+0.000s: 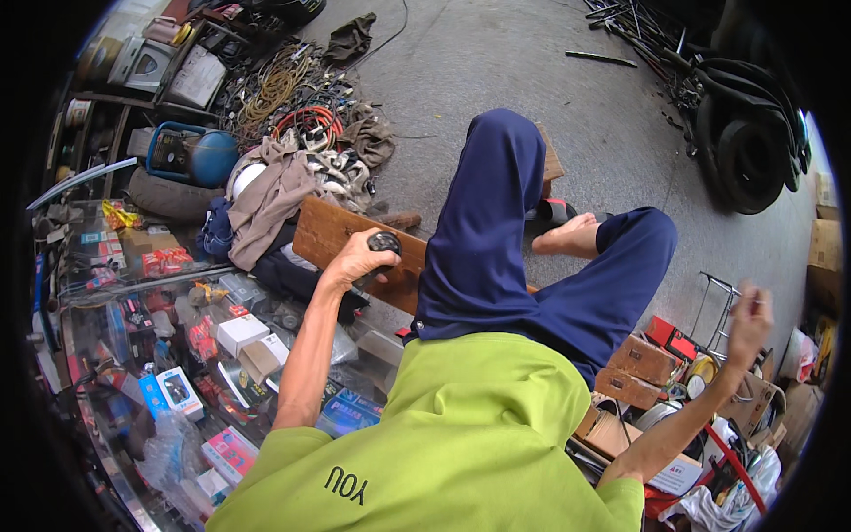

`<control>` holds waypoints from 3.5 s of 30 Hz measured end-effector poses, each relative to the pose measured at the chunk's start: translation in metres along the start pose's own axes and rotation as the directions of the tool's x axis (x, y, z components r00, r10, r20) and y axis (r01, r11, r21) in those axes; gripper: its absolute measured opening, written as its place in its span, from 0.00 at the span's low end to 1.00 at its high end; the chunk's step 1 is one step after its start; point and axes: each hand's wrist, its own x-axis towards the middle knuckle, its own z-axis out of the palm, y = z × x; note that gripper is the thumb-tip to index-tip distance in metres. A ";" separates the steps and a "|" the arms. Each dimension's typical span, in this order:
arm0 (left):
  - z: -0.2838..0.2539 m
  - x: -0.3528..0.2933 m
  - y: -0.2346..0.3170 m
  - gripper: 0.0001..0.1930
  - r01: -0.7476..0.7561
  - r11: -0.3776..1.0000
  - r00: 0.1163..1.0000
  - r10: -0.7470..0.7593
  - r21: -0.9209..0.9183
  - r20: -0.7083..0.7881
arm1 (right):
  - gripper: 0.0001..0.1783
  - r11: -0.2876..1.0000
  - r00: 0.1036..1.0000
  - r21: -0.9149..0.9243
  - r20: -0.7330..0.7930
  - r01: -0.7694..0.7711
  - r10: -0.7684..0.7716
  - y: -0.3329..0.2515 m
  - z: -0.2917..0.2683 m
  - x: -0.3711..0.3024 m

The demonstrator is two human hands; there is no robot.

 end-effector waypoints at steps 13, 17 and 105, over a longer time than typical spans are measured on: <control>-0.002 0.099 0.050 0.37 0.281 0.842 0.900 -0.397 0.460 0.178 | 0.16 0.884 0.580 -0.283 0.672 -0.372 0.460 0.021 0.157 -0.134; 0.008 0.114 0.031 0.18 0.461 0.836 0.827 -0.526 0.297 0.200 | 0.16 0.898 0.548 -0.125 0.754 -0.422 0.363 0.073 0.166 -0.151; 0.131 -0.174 0.144 0.33 -0.539 0.465 0.634 0.773 -0.703 0.025 | 0.12 -0.717 0.749 0.492 -0.660 0.494 0.064 -0.360 -0.054 -0.166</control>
